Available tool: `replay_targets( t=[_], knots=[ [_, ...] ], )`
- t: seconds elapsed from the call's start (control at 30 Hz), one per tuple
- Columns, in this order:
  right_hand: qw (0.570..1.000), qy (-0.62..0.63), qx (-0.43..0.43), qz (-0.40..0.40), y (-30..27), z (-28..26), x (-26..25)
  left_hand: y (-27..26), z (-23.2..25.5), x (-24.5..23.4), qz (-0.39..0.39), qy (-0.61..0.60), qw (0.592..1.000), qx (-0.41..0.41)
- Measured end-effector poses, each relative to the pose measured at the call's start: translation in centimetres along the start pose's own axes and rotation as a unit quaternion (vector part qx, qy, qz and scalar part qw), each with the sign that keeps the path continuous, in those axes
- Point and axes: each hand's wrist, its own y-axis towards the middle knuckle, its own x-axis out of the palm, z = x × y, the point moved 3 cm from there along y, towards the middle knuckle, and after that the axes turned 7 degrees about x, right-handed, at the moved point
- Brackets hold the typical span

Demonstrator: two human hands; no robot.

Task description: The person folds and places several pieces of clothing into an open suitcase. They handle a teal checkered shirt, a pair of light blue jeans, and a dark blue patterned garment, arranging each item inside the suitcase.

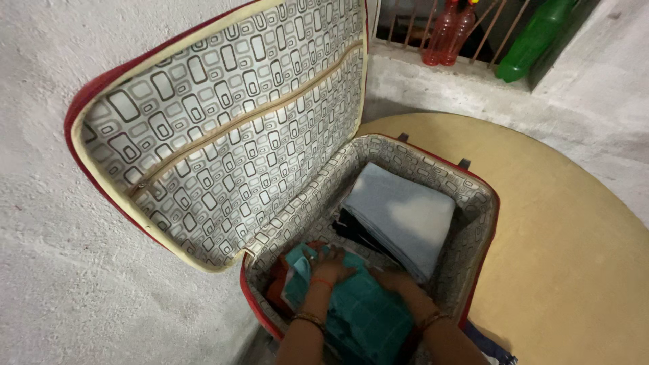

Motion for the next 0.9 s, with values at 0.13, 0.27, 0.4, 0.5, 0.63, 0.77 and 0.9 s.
replay_targets(
  t=[0.13,0.27,0.4,0.5,0.63,0.77,0.9],
  knots=[
    [0.997,-0.044,-0.046,0.047,-0.7,-0.3,-0.5,-1.1,0.0,-0.6,-0.009,0.000,1.000,0.012],
    [0.985,-0.130,-0.046,0.102,-4.8,-0.3,-3.0,-0.5,-1.4,-0.5,0.026,0.040,0.999,0.013],
    [0.947,-0.266,-0.163,0.078,-9.6,-1.5,-2.4,0.3,-5.9,-0.1,0.104,0.078,0.991,-0.007],
    [0.910,-0.291,-0.277,-0.102,-12.4,-0.9,1.9,0.0,-9.3,1.0,0.118,0.077,0.990,-0.007],
    [0.882,-0.318,-0.315,-0.145,-14.3,1.1,7.0,-0.2,-12.6,2.8,0.029,0.072,0.997,-0.006],
    [0.878,-0.321,-0.335,-0.118,-14.0,0.7,9.5,-0.2,-13.3,3.4,0.220,0.138,0.964,0.047],
    [0.872,-0.325,-0.349,-0.110,-13.9,-0.2,11.1,-0.1,-14.0,3.8,0.121,0.043,0.992,0.009]
  ],
)
